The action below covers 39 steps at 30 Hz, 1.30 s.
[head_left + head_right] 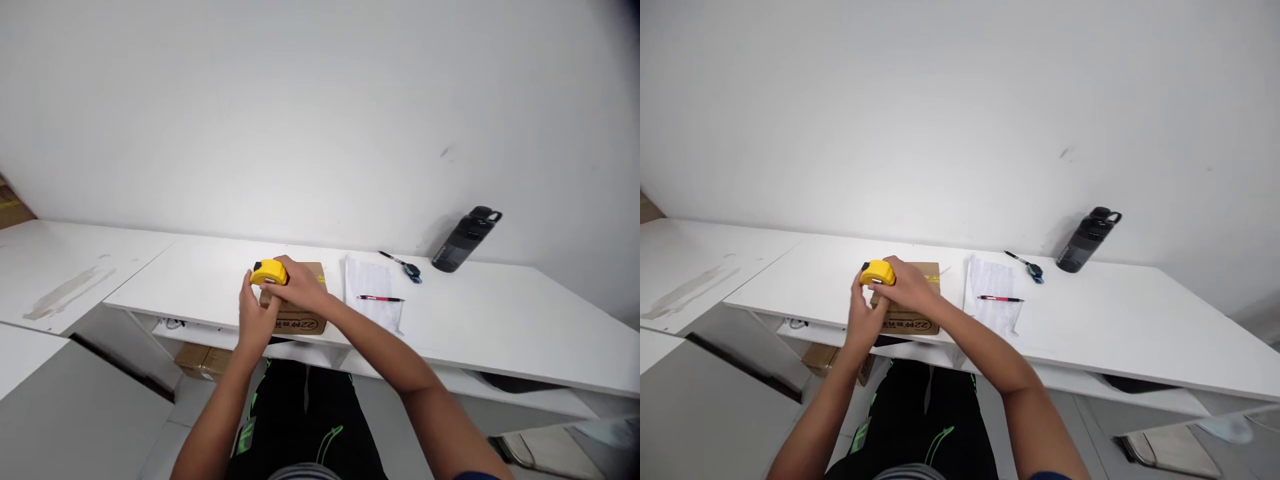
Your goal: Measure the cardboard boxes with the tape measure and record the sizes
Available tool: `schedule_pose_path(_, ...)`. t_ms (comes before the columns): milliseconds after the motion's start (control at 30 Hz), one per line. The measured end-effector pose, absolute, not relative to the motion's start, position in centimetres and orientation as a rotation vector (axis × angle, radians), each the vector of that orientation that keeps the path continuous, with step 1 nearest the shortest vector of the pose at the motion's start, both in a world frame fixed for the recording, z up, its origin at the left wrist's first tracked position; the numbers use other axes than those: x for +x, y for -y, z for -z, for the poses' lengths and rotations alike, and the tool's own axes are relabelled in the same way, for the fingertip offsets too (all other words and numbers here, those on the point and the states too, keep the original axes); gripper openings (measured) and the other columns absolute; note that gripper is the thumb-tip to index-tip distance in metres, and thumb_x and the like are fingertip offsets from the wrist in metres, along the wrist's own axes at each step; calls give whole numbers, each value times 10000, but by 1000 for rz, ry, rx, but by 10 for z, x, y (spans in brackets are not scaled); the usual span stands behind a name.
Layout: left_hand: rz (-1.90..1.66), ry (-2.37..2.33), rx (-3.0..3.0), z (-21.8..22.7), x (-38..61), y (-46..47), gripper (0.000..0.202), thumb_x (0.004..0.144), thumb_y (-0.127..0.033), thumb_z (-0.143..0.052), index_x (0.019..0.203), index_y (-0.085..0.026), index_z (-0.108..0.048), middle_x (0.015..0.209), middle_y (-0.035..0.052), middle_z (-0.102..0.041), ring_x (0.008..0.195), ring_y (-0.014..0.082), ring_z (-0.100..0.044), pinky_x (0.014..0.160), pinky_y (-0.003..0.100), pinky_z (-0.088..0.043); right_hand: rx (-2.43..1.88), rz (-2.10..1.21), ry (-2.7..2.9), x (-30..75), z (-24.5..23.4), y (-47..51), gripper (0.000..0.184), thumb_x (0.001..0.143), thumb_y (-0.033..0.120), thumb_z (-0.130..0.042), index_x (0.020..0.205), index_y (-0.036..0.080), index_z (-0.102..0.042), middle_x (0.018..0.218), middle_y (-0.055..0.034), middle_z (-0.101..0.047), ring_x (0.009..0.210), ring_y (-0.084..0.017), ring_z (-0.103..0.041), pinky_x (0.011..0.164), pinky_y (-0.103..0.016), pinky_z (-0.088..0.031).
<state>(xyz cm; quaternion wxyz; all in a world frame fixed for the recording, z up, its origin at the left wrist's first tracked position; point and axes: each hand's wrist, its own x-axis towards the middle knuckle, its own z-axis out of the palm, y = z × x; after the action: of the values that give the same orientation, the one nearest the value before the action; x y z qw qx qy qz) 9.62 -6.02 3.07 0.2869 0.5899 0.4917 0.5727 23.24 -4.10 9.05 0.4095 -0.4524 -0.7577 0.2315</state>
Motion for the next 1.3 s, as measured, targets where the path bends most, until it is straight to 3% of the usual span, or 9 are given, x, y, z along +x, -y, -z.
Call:
schedule_pose_path(233, -1497, -777, 1837, -12, 127, 129, 745, 708, -559, -702, 1342, -240, -474, 1327, 138, -569, 1335, 353, -433, 1132, 535, -307, -646, -794, 1636, 271, -22, 148, 709, 826, 787, -349, 1296, 258, -396, 1170, -111, -560, 1023, -238, -589, 836, -381, -504)
schedule_pose_path(333, -1203, -672, 1977, 11, 155, 134, 568, 743, -498, -670, 1251, -264, -572, 1292, 120, -609, 1309, 352, -463, 1109, 550, -330, -858, -699, 1666, 323, 1, 157, 810, 826, 814, -97, 1123, 233, -577, 1042, -102, -601, 895, -238, -597, 801, -398, -499)
schedule_pose_path(400, -986, -658, 2169, 24, 178, 127, 534, 737, -415, -685, 1239, -258, -594, 1317, 112, -599, 1290, 344, -481, 1114, 547, -311, -1191, -560, 1514, 375, 11, 144, 844, 885, 698, 53, 913, 223, -644, 850, -83, -621, 759, -225, -589, 751, -404, -492)
schedule_pose_path(433, -864, -642, 2264, 30, 191, 123, 540, 733, -385, -688, 1247, -250, -594, 1325, 111, -595, 1289, 340, -482, 1122, 544, -292, -1392, -415, 1431, 402, 15, 133, 728, 945, 628, -42, 925, 221, -645, 838, -82, -628, 768, -230, -591, 766, -407, -487)
schedule_pose_path(533, -551, -542, 2452, 48, 234, 115, 552, 755, -325, -667, 1290, -239, -564, 1304, 102, -612, 1338, 322, -428, 1158, 544, -202, -1899, -63, 1518, 470, 30, 94, 410, 960, 407, -355, 1215, 183, -585, 1245, -162, -597, 1145, -316, -528, 944, -478, -411)
schedule_pose_path(700, -547, -575, 2613, 75, 292, 118, 480, 735, -354, -714, 1182, -206, -622, 1376, 153, -518, 1384, 364, -331, 1158, 607, -94, -2187, 118, 1807, 506, 60, 63, 336, 928, 172, -396, 1175, 181, -623, 1369, -145, -553, 1359, -320, -366, 1063, -523, -273)
schedule_pose_path(933, -509, -566, 2754, 101, 318, 111, 405, 690, -296, -781, 1074, -232, -669, 1553, 108, -323, 1406, 380, -291, 1144, 642, -53, -1893, 93, 1816, 508, 71, 78, 315, 965, 236, -320, 1057, 197, -619, 1052, -110, -695, 1047, -245, -610, 1106, -526, -218)
schedule_pose_path(1133, -500, -571, 2746, 105, 319, 109, 540, 645, -104, -777, 1142, -275, -653, 1562, 44, -303, 1405, 364, -316, 1163, 626, -72, -1463, -149, 1002, 489, 64, 103, 502, 934, 399, -408, 1401, 260, -290, 1194, -82, -514, 980, -195, -652, 919, -397, -463)
schedule_pose_path(1300, -486, -572, 2775, 111, 321, 108, 580, 655, -85, -750, 1190, -274, -629, 1562, 39, -290, 1405, 376, -316, 1154, 650, -82, -1236, -413, 839, 483, 68, 111, 195, 837, 375, -512, 988, 257, -478, 789, 29, -462, 747, -147, -571, 773, -321, -469)
